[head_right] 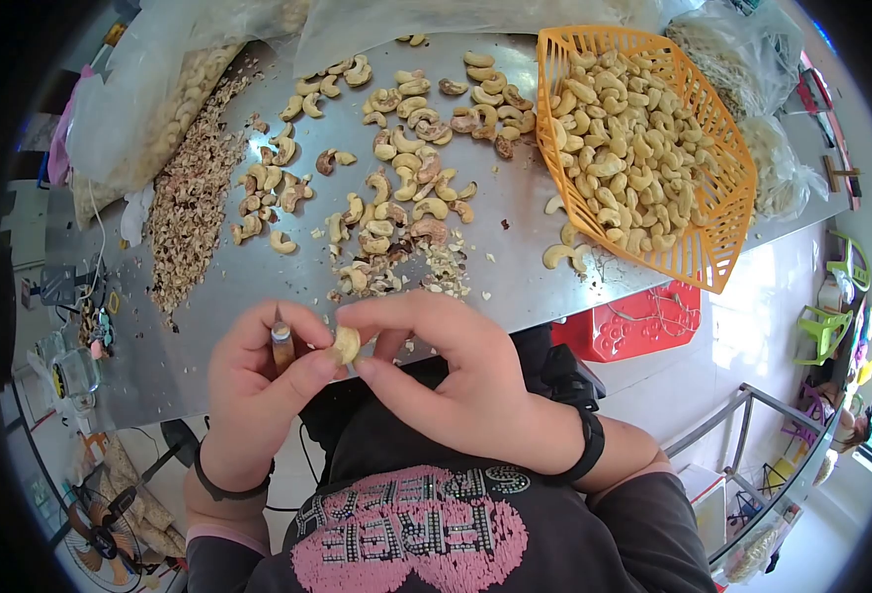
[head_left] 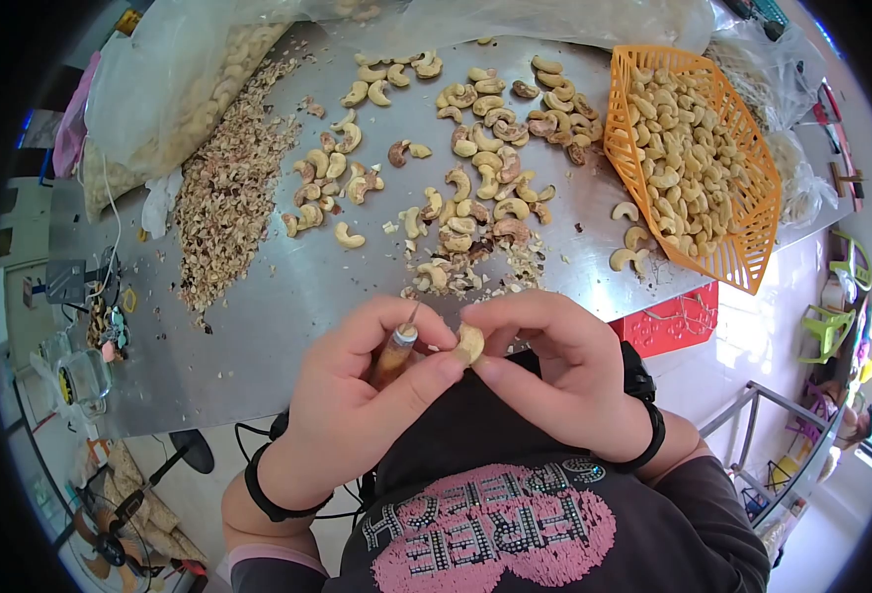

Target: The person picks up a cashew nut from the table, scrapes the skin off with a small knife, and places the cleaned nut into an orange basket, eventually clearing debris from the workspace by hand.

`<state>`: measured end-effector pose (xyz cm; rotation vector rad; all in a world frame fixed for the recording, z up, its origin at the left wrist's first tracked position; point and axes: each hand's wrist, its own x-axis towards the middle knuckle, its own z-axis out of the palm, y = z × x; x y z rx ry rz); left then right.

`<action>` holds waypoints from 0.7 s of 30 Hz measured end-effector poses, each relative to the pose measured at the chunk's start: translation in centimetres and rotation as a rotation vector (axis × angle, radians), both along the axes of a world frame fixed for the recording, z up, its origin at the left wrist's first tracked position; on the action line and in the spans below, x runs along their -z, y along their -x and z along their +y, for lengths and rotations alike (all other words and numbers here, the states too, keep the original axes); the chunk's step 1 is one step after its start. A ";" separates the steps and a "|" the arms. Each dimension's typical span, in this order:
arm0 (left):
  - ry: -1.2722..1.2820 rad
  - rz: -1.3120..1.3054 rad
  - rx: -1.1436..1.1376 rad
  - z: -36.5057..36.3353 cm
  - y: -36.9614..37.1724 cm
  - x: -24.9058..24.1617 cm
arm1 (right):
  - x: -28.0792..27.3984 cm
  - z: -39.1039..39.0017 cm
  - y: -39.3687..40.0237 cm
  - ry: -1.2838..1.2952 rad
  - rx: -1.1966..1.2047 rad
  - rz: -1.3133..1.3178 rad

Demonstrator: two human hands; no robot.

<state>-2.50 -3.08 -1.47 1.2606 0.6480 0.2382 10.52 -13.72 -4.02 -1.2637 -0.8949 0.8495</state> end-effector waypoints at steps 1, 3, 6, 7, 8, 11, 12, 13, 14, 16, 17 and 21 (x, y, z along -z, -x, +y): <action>-0.028 -0.009 -0.004 0.1 0.1 0.0 | -0.1 0.0 0.1 0.026 0.000 0.185; -0.058 -0.019 -0.008 0.3 0.2 0.1 | -0.2 -0.1 -0.3 0.057 -0.045 0.291; -0.313 0.002 0.081 0.5 0.3 0.2 | 0.1 -0.2 -0.6 0.071 -0.111 0.390; -0.322 -0.022 0.118 0.4 0.1 0.1 | 0.1 -0.3 -0.6 0.054 -0.132 0.383; -0.332 -0.047 0.154 0.4 0.0 0.0 | 0.0 -0.3 -0.7 0.054 -0.132 0.382; -0.119 -0.010 0.041 -0.2 -0.3 -0.2 | -0.4 -0.3 -0.8 0.068 -0.156 0.439; -0.119 -0.010 0.041 0.0 -0.1 -0.2 | -0.3 -0.4 -0.9 0.062 -0.138 0.445; -0.130 -0.035 0.092 0.3 0.2 0.0 | -0.3 -0.5 -1.0 0.056 -0.119 0.450; -0.141 -0.061 0.143 0.6 0.3 0.1 | -0.3 -0.5 -1.0 0.056 -0.118 0.449; -0.117 -0.050 0.178 0.7 0.0 -0.4 | -0.5 -0.6 -1.1 0.057 -0.095 0.475; -0.093 -0.038 0.213 0.6 -0.1 -0.5 | -0.5 -0.6 -1.1 0.057 -0.095 0.474; -0.178 -0.025 0.239 -0.2 -0.2 0.2 | 0.0 -0.7 -1.0 0.020 -0.065 0.371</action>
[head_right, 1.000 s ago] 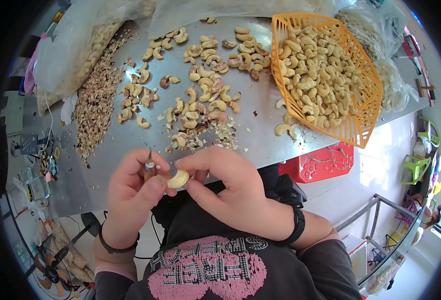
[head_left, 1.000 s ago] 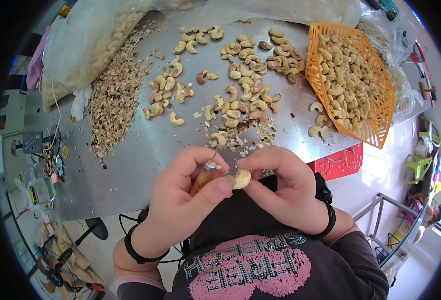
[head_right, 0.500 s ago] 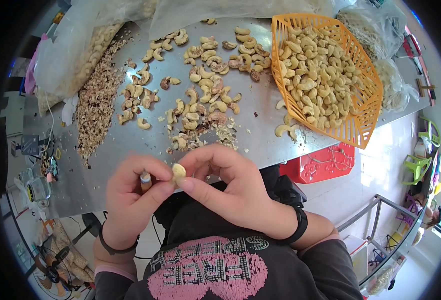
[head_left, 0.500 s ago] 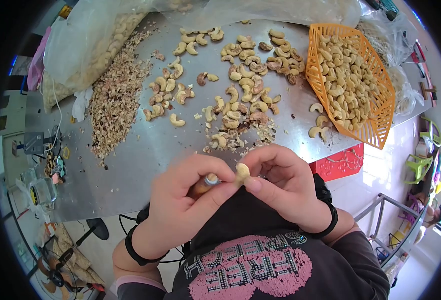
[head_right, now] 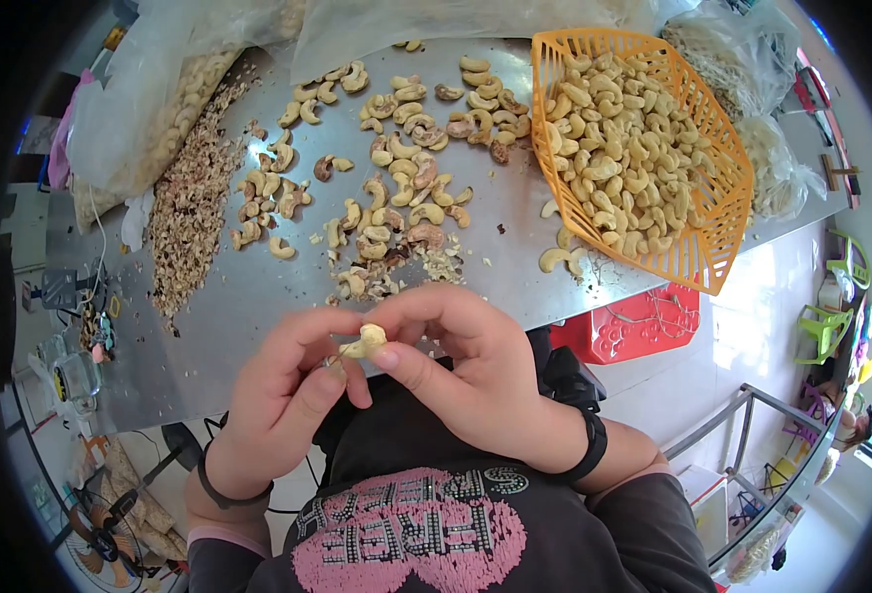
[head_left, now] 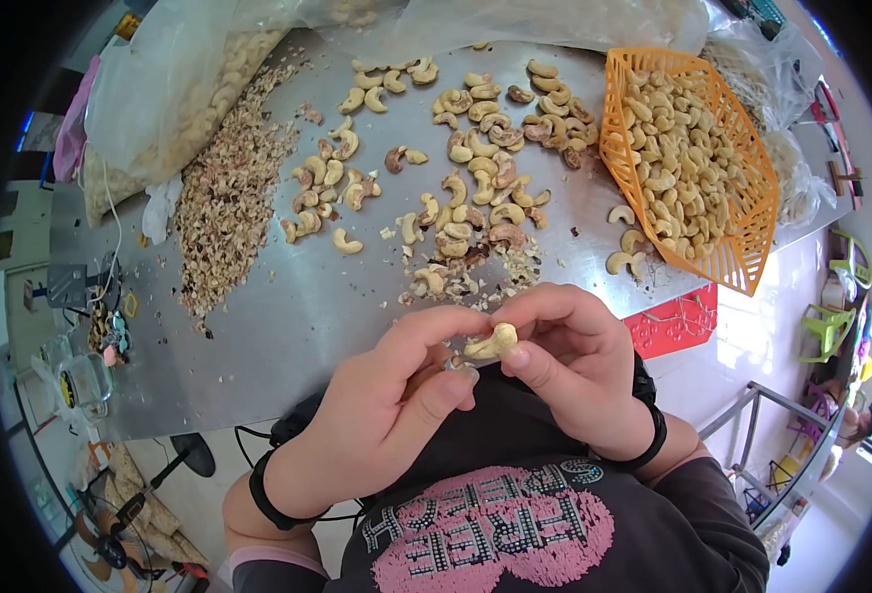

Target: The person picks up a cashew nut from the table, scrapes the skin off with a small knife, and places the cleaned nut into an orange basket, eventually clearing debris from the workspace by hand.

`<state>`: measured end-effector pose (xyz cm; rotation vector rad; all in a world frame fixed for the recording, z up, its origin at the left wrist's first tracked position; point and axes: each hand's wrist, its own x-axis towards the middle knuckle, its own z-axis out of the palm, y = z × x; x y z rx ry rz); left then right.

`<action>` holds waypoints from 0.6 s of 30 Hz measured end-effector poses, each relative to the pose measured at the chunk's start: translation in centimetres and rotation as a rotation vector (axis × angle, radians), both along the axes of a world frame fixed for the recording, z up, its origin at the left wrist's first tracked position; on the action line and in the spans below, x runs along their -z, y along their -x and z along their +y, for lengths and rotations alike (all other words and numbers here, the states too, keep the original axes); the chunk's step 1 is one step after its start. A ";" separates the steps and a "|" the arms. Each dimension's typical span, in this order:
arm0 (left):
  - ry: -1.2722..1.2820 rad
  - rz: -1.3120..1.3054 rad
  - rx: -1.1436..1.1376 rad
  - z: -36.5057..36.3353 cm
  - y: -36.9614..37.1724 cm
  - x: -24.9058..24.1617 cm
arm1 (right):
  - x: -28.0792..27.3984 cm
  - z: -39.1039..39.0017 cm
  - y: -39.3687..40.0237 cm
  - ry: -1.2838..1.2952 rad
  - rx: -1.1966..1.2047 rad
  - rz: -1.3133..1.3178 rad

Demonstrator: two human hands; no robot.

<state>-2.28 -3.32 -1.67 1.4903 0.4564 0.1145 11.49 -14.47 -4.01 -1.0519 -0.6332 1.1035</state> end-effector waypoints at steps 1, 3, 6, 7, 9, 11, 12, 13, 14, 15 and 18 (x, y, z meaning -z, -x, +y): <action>-0.002 -0.016 -0.021 -0.1 -0.1 0.1 | 0.1 -0.1 -0.1 -0.017 0.008 -0.051; -0.007 -0.036 -0.037 -0.1 -0.3 0.1 | 0.2 -0.1 -0.3 -0.030 0.022 -0.087; -0.062 0.021 0.010 0.3 -0.4 -0.3 | -0.2 -0.3 -1.2 -0.061 0.081 -0.111; -0.048 0.086 -0.009 0.5 -0.4 -0.6 | -0.3 -0.3 -1.5 -0.077 0.124 -0.095; -0.038 0.152 -0.023 0.8 -0.2 -0.9 | -0.3 -0.3 -2.6 -0.084 0.400 -0.214; -0.042 0.113 -0.091 1.0 0.0 -1.2 | -0.2 -0.5 -4.8 -0.050 0.628 -0.325; -0.045 0.113 -0.087 1.1 0.1 -1.2 | -0.3 -0.6 -5.9 -0.016 0.767 -0.366; -0.039 0.109 -0.134 1.2 0.1 -1.3 | -0.6 -0.4 -6.8 -0.018 0.770 -0.366; -0.033 0.106 -0.182 1.3 0.2 -1.3 | -1.2 -0.2 -7.5 -0.009 0.887 -0.486; -0.036 0.106 -0.180 1.6 0.3 -1.4 | -1.5 -0.1 -8.0 0.000 1.004 -0.607; -0.063 0.155 -0.228 2.5 0.0 -1.4 | -1.8 -0.6 -8.2 -0.084 1.059 -0.527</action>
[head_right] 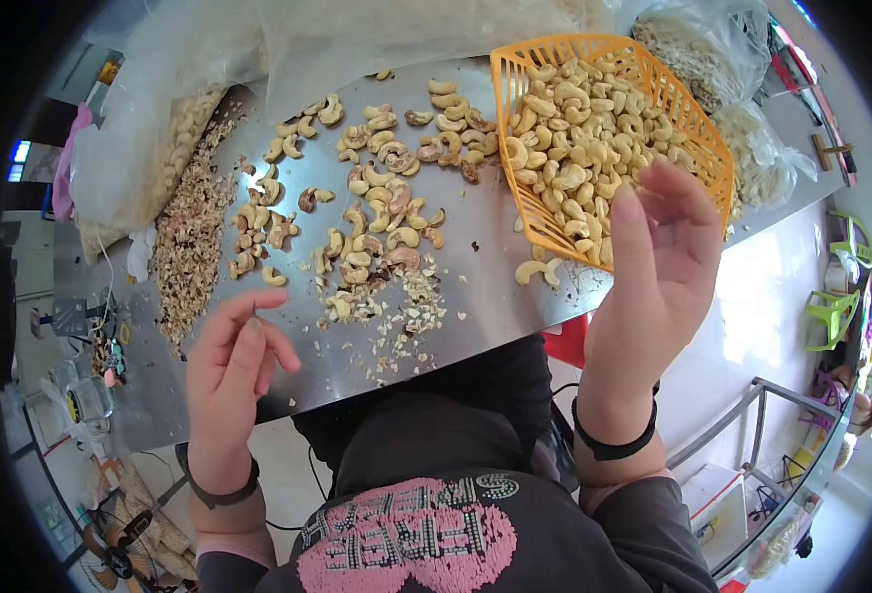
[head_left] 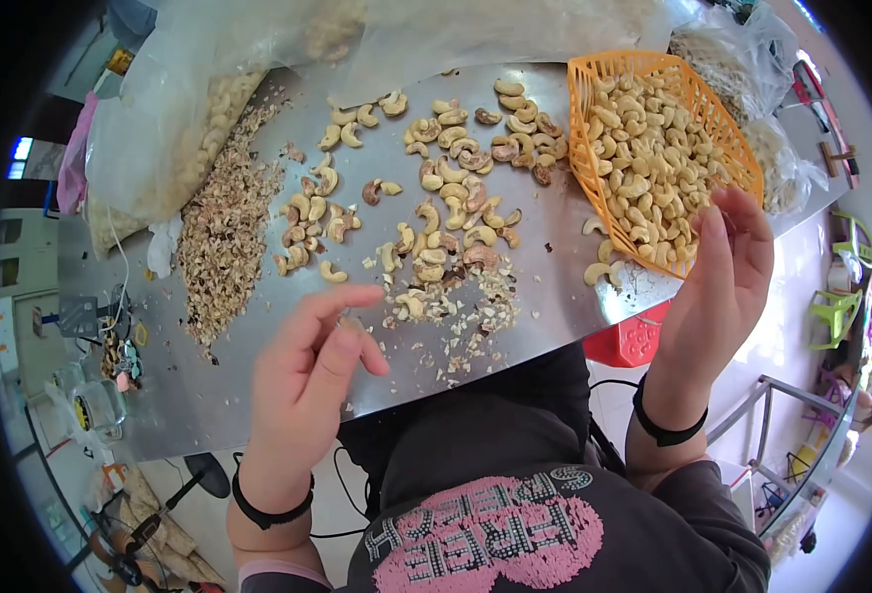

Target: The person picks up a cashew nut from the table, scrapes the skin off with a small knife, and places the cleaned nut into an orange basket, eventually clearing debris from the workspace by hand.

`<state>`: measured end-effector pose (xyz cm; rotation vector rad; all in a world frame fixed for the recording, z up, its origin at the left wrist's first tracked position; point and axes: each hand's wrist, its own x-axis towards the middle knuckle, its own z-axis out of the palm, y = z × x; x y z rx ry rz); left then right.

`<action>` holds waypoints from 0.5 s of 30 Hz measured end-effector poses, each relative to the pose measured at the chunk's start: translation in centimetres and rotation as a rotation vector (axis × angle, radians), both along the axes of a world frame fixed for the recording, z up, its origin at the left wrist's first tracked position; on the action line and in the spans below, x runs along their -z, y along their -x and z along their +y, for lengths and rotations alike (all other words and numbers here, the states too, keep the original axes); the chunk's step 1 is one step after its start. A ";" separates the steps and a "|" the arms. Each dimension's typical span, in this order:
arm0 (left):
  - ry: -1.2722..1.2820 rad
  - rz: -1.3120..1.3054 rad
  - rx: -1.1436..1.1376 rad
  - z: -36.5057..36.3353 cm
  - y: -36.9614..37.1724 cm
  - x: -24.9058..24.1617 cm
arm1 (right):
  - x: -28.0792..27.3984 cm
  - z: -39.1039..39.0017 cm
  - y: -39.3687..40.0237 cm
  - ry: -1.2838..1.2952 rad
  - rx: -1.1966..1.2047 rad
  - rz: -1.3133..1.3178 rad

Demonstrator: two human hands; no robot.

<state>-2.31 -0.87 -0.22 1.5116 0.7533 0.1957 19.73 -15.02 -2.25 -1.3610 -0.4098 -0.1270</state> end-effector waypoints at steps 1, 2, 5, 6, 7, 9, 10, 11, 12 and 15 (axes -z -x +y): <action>-0.070 -0.009 -0.022 0.2 -0.3 0.0 | 0.1 -0.3 0.2 -0.005 0.000 0.002; -0.140 -0.018 -0.042 0.5 -0.6 0.0 | 0.4 -0.6 0.4 0.051 -0.060 0.010; -0.309 0.108 -0.048 1.4 -2.6 -0.5 | 0.5 -1.1 1.4 0.119 -0.173 -0.012; -0.314 0.110 -0.053 1.8 -3.3 -0.4 | 0.5 -1.2 1.7 0.095 -0.213 0.004; -0.455 0.159 -0.002 2.3 -4.1 -0.1 | 0.6 -1.2 1.9 0.069 -0.250 0.019; -0.604 0.209 0.051 3.2 -5.8 1.0 | 1.1 -1.2 2.1 0.039 -0.297 0.032; -0.795 0.148 0.101 3.5 -6.8 1.9 | 1.5 -1.4 2.2 0.077 -0.345 0.009; -0.985 0.083 0.152 3.7 -7.7 2.5 | 1.7 -1.6 2.3 0.115 -0.392 -0.014; -1.028 0.082 0.216 3.9 -8.5 2.8 | 1.3 -1.6 2.8 0.105 -0.433 0.059; -1.130 0.204 0.376 4.0 -10.3 3.6 | 1.5 -1.9 3.2 0.113 -0.535 0.117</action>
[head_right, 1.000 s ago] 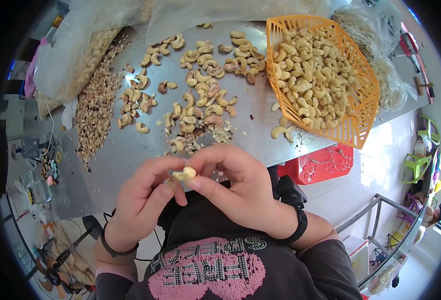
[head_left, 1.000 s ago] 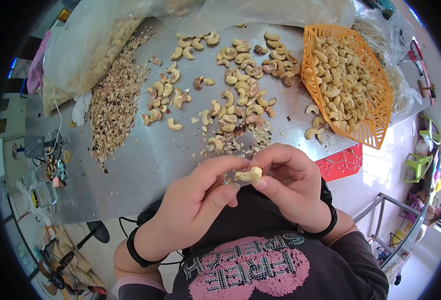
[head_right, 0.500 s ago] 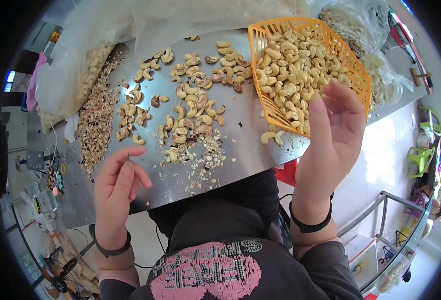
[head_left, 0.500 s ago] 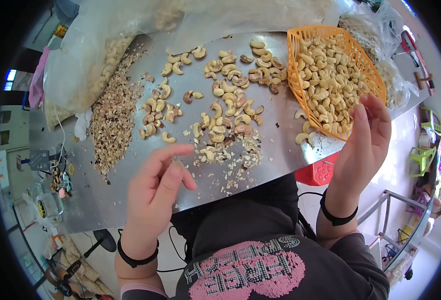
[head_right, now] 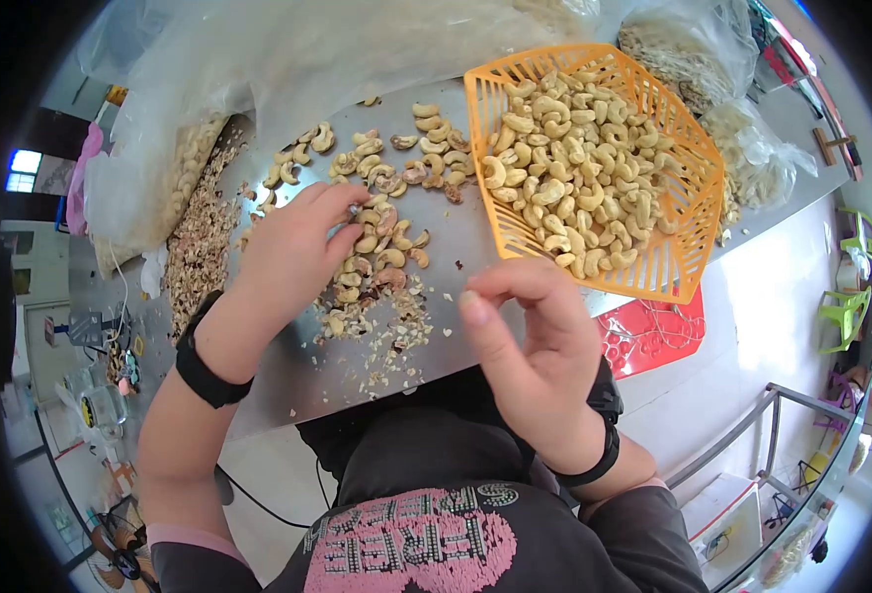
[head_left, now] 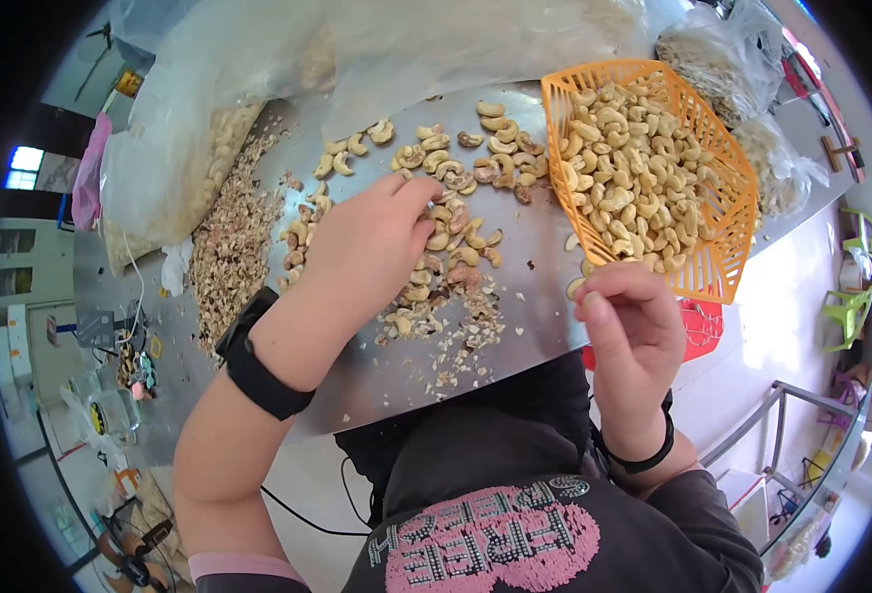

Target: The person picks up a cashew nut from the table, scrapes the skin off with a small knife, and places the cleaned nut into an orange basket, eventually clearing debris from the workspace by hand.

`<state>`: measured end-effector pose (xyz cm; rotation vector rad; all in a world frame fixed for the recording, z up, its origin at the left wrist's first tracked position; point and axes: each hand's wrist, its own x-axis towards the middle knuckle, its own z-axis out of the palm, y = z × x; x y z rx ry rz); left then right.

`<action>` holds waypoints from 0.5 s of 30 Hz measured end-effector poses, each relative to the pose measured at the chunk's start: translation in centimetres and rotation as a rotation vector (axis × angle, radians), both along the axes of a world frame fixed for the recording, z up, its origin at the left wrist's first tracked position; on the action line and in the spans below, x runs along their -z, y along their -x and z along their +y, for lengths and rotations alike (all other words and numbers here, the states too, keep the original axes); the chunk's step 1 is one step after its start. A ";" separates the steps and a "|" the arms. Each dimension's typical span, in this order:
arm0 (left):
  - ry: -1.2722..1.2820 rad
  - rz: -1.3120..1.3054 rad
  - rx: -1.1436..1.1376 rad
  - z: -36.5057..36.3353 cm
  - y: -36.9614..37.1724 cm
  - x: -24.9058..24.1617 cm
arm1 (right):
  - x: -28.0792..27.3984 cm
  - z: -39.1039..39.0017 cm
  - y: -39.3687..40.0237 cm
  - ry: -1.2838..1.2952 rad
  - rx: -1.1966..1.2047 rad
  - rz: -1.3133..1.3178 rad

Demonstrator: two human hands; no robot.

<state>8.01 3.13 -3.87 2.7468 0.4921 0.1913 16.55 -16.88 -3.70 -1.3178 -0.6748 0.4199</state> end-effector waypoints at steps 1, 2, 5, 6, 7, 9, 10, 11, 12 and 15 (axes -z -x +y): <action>0.017 -0.013 0.015 -0.1 -0.5 0.2 | 0.0 -0.1 0.2 0.023 -0.002 0.023; 0.016 -0.013 0.023 -0.1 -0.8 0.1 | 0.1 -0.1 0.2 0.022 0.005 0.023; -0.040 0.041 0.040 -0.1 -1.3 0.2 | 0.3 -0.1 0.2 0.031 -0.042 0.074; -0.045 0.041 0.044 0.0 -1.4 0.3 | 0.3 -0.1 0.2 0.030 -0.041 0.076; -0.050 0.041 0.047 0.1 -1.4 0.4 | 0.4 0.0 0.2 0.029 -0.044 0.079; -0.001 0.050 0.024 0.0 -1.2 0.3 | 0.4 0.2 0.2 0.026 -0.044 0.081; 0.052 0.059 0.002 -0.1 -1.0 0.4 | 0.4 0.3 0.2 0.032 -0.060 0.061; 0.053 0.059 0.003 0.0 -0.9 0.3 | 0.5 0.4 0.2 0.039 -0.076 0.041; 0.069 0.040 0.000 0.0 -0.6 0.3 | 0.6 0.5 0.2 0.041 -0.075 0.042; 0.141 0.001 -0.019 0.0 0.1 0.2 | 1.0 0.8 0.5 0.058 -0.107 -0.020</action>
